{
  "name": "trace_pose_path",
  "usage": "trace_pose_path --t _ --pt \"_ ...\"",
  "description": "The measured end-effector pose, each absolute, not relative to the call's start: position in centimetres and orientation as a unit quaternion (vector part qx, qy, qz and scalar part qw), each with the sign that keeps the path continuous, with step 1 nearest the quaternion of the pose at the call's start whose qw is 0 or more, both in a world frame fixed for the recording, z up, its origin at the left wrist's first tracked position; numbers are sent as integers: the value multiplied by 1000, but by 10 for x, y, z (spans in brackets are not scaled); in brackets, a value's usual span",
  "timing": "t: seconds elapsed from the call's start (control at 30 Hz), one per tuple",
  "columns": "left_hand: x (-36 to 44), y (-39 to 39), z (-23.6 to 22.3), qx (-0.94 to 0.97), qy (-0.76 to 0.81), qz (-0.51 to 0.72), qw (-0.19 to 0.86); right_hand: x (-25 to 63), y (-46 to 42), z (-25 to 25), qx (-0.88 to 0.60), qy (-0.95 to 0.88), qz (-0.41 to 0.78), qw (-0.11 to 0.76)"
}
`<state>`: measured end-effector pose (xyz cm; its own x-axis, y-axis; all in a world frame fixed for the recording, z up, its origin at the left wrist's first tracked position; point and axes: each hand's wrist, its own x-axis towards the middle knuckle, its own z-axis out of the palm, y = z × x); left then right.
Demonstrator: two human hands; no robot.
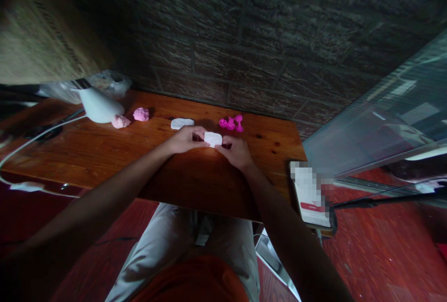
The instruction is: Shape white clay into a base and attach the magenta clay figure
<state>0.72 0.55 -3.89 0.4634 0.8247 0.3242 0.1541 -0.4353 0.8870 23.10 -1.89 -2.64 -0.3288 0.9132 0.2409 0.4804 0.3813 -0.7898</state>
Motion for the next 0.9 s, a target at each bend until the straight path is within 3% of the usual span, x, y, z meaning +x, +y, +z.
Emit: trace_pose_path --t 0.67,0.9 --pt "3 4 -36 782 340 367 372 231 -17 -29 -478 -739 312 358" --pt "3 5 -35 736 342 390 434 231 -18 -29 -470 -746 304 361"
